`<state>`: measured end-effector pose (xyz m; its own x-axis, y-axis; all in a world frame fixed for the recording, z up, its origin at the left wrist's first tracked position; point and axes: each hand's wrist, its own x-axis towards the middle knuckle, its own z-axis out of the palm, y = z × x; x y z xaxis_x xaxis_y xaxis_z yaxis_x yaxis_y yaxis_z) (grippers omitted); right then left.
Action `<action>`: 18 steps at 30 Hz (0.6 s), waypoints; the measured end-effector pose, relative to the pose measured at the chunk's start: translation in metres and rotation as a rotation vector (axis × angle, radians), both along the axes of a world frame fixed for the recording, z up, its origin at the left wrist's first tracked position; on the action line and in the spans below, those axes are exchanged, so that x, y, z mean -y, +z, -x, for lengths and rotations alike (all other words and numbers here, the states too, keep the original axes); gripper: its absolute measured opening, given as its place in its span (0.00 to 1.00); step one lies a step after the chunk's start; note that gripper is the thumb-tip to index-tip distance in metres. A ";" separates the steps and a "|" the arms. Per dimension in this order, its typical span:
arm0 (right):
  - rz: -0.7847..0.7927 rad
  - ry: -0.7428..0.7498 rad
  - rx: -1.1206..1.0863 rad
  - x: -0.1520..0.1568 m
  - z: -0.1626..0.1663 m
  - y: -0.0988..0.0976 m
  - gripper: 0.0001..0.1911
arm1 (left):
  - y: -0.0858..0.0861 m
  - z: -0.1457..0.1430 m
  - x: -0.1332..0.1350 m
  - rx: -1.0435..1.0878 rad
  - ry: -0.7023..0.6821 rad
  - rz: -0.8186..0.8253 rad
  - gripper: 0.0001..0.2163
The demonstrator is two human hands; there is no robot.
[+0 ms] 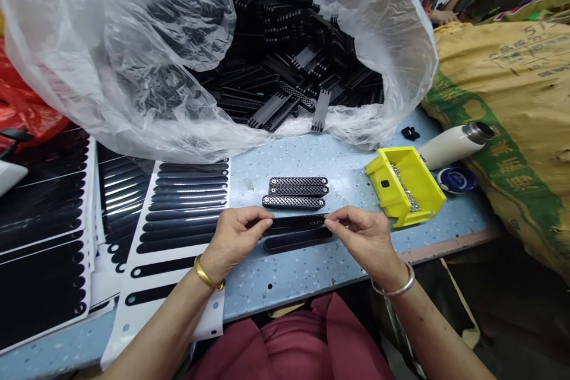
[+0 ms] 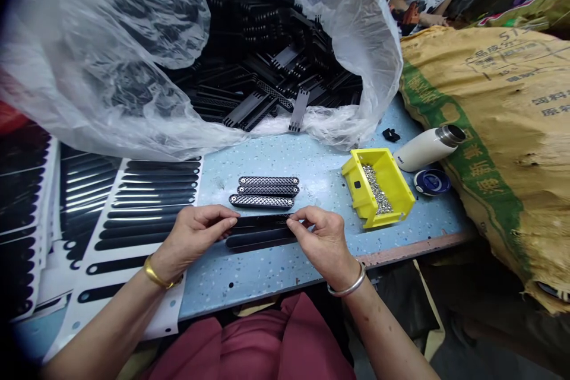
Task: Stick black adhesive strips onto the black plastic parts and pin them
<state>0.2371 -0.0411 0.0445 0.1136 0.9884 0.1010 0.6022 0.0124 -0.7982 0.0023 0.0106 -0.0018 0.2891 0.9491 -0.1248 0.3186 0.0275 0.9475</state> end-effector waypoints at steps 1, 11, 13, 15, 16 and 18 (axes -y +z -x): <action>-0.026 -0.010 -0.001 -0.001 -0.001 0.000 0.05 | 0.000 0.000 0.000 0.001 0.001 0.000 0.07; 0.286 -0.126 -0.320 -0.018 -0.008 -0.014 0.07 | -0.001 -0.001 0.000 0.009 0.027 0.011 0.07; 0.298 -0.133 -0.317 -0.019 -0.007 -0.015 0.07 | -0.001 0.000 0.000 0.013 0.021 0.018 0.07; 0.310 -0.140 -0.311 -0.020 -0.007 -0.015 0.07 | -0.001 0.000 0.000 0.021 0.017 0.025 0.07; 0.315 -0.143 -0.307 -0.020 -0.007 -0.015 0.06 | -0.001 0.000 0.000 0.025 0.017 0.028 0.07; 0.320 -0.150 -0.295 -0.020 -0.006 -0.015 0.06 | -0.001 0.000 0.000 0.032 0.019 0.030 0.07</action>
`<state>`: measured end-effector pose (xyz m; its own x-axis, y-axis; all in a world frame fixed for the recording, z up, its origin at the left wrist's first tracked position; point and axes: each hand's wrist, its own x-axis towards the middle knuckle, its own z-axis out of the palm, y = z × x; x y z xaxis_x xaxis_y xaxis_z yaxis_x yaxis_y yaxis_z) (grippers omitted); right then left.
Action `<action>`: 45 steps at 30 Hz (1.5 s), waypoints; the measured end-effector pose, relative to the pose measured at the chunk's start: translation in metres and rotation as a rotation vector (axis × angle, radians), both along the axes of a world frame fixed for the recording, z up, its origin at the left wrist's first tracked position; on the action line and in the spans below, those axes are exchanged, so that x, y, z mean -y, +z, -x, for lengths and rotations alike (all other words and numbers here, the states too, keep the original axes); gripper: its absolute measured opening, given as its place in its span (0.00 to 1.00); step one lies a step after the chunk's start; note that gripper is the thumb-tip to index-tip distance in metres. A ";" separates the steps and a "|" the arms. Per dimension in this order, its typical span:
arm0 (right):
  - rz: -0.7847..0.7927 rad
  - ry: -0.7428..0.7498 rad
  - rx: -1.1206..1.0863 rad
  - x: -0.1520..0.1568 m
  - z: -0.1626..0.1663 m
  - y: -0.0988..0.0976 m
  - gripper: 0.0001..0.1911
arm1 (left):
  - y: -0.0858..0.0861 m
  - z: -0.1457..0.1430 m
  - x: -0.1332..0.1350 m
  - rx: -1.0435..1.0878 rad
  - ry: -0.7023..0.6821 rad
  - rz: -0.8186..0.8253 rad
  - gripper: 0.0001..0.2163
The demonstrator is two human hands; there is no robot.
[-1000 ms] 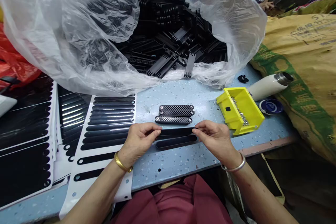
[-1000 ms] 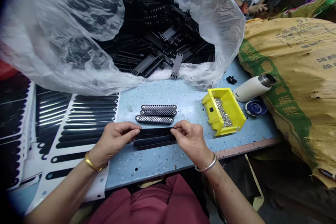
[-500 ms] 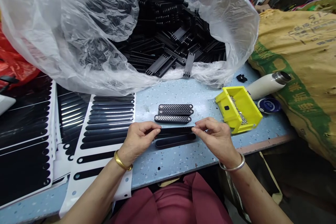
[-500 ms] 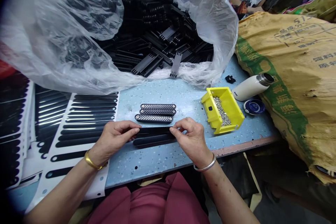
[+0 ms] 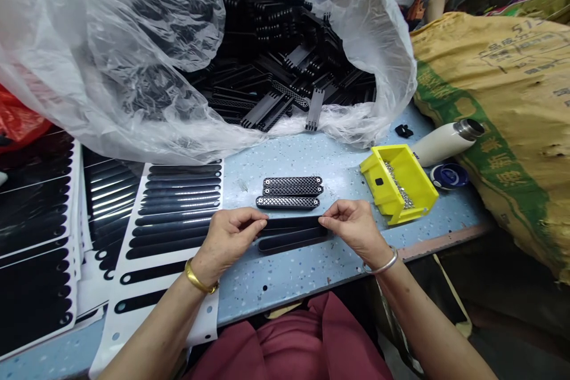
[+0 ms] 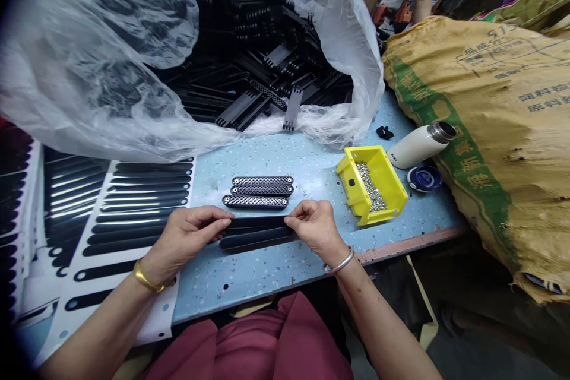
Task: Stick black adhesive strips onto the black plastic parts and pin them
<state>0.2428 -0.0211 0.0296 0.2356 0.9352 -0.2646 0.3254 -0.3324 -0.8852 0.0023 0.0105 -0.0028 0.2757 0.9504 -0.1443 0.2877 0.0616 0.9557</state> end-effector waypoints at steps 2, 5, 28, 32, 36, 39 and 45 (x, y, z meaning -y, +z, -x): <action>0.007 -0.006 0.017 0.000 0.001 0.000 0.05 | 0.000 0.000 0.000 0.003 0.000 0.002 0.07; 0.022 -0.021 0.039 -0.001 0.003 -0.001 0.05 | 0.001 0.000 0.000 -0.002 -0.003 -0.003 0.07; -0.125 0.047 0.425 0.004 -0.006 -0.012 0.14 | 0.000 0.000 -0.002 0.002 -0.013 0.006 0.08; -0.059 0.008 0.204 0.002 -0.020 -0.011 0.13 | 0.001 0.000 -0.002 0.015 -0.005 0.033 0.08; -0.020 -0.106 -0.048 0.004 -0.031 -0.008 0.15 | 0.004 -0.001 -0.002 0.027 0.002 0.047 0.09; -0.021 -0.088 -0.112 0.007 -0.028 -0.008 0.16 | 0.005 -0.002 -0.003 0.028 -0.001 0.071 0.10; -0.214 -0.050 0.085 0.018 -0.018 0.012 0.14 | 0.034 0.005 0.003 0.036 0.069 0.107 0.15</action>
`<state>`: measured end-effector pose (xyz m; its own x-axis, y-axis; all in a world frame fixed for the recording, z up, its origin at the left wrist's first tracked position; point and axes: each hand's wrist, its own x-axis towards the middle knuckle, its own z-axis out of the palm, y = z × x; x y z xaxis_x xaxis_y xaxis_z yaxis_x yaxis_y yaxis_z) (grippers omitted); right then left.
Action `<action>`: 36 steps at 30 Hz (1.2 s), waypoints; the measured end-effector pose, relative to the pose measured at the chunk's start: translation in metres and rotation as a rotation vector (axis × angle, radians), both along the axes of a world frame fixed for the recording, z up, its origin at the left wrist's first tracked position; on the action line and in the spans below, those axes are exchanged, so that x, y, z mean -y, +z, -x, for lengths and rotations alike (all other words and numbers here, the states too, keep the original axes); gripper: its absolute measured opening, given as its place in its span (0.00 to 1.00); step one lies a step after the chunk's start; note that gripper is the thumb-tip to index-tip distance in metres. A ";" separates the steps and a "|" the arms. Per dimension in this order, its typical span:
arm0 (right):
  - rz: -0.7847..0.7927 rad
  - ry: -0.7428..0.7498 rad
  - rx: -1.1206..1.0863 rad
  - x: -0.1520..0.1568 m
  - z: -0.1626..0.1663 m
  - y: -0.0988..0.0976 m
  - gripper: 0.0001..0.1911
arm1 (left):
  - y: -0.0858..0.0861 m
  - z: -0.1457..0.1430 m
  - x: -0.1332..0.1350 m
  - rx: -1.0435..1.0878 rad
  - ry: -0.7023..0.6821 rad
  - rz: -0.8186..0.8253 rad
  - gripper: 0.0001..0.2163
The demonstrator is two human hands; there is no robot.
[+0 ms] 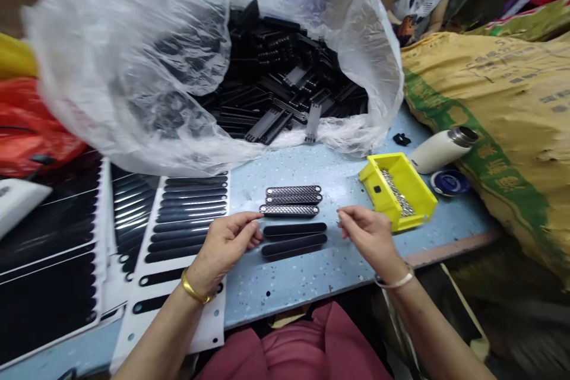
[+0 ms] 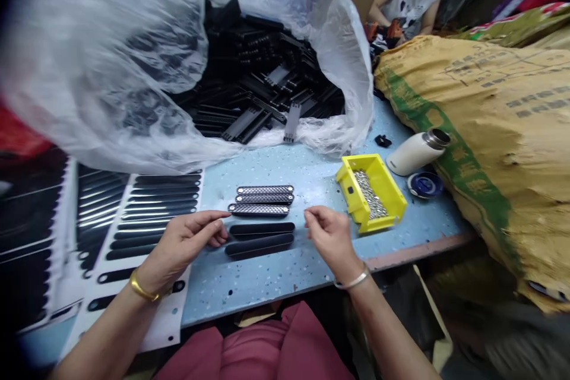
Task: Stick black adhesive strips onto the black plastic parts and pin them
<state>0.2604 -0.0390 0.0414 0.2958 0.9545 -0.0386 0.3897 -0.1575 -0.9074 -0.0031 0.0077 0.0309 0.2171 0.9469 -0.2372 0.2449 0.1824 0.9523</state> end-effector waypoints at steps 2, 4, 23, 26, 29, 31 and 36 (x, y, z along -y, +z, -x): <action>-0.105 0.028 0.125 0.008 0.004 0.016 0.10 | 0.021 0.016 0.010 -0.021 0.076 -0.080 0.15; -0.214 0.141 0.227 0.019 0.015 0.028 0.07 | 0.041 0.040 0.024 -0.088 0.219 -0.168 0.15; -0.383 1.156 0.754 0.061 0.171 -0.033 0.30 | -0.019 0.100 0.182 -0.328 0.632 -0.201 0.15; -0.500 1.114 0.721 0.067 0.162 -0.038 0.17 | -0.006 0.104 0.159 0.087 0.764 -0.015 0.21; -0.606 1.030 0.575 0.072 0.155 -0.038 0.15 | 0.001 0.108 0.133 0.224 0.784 0.068 0.24; -0.651 0.996 0.485 0.075 0.151 -0.036 0.16 | 0.001 0.108 0.119 0.193 0.740 0.085 0.23; -0.724 0.958 0.358 0.084 0.144 -0.032 0.21 | -0.006 0.105 0.100 0.097 0.455 0.161 0.14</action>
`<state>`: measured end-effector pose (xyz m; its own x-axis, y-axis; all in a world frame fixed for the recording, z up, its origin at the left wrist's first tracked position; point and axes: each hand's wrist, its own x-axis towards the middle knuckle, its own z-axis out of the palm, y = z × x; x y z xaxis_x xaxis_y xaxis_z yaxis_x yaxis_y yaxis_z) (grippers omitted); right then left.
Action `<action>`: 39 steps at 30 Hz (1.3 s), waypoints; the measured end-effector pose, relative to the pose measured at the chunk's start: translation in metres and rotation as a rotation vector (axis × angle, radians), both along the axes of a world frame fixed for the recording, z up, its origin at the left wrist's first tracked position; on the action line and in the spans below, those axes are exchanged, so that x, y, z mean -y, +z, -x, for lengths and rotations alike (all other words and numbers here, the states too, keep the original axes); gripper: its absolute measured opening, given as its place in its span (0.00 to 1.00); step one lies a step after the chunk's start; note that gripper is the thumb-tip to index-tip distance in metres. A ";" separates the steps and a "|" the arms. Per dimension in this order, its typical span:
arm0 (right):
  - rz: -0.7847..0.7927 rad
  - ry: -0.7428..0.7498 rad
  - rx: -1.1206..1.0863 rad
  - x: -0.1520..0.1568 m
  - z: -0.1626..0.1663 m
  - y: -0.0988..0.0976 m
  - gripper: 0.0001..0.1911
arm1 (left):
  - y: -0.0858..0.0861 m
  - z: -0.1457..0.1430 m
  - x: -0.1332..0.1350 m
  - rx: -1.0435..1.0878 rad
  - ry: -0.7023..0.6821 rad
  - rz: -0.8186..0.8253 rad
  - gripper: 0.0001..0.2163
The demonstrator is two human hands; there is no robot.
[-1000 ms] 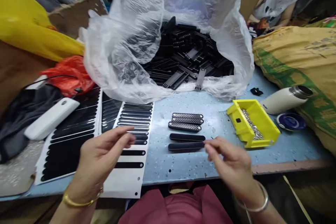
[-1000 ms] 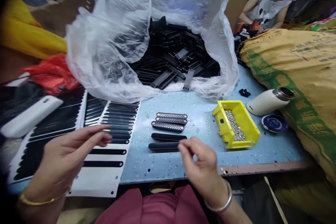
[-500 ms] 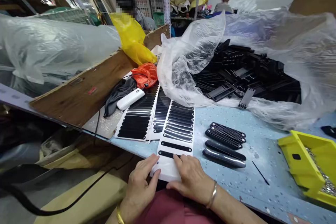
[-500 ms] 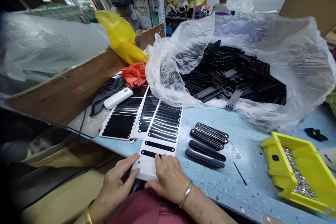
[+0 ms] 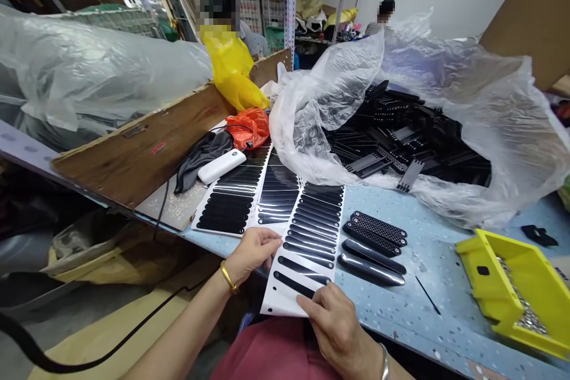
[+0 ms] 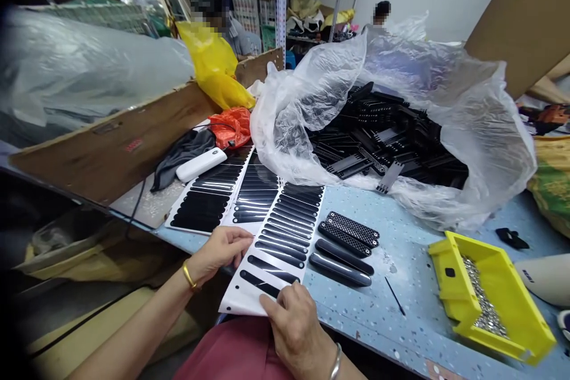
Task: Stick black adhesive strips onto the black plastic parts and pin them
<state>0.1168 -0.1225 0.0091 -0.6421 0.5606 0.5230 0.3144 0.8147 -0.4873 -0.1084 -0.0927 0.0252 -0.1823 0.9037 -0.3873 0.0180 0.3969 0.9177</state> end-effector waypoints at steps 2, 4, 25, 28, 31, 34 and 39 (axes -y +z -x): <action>0.000 0.003 -0.022 0.001 -0.002 -0.001 0.22 | -0.001 -0.003 -0.003 0.007 -0.067 0.040 0.13; 0.006 0.020 -0.017 0.002 -0.004 -0.002 0.22 | -0.001 -0.006 -0.004 0.042 -0.040 0.040 0.15; 0.434 -0.328 0.005 -0.064 0.064 0.014 0.09 | 0.002 -0.026 0.008 0.397 0.194 -0.257 0.04; 0.571 -0.348 0.012 -0.066 0.072 0.021 0.16 | 0.000 -0.024 0.009 0.322 0.171 -0.303 0.03; 0.615 -0.384 0.042 -0.069 0.076 0.029 0.17 | 0.001 -0.021 0.007 0.282 0.119 -0.318 0.05; 0.642 -0.410 0.057 -0.074 0.077 0.033 0.17 | 0.003 -0.018 0.004 0.268 0.057 -0.319 0.05; 0.706 -0.397 -0.019 -0.079 0.077 0.031 0.12 | 0.002 -0.019 0.001 0.294 0.055 -0.294 0.02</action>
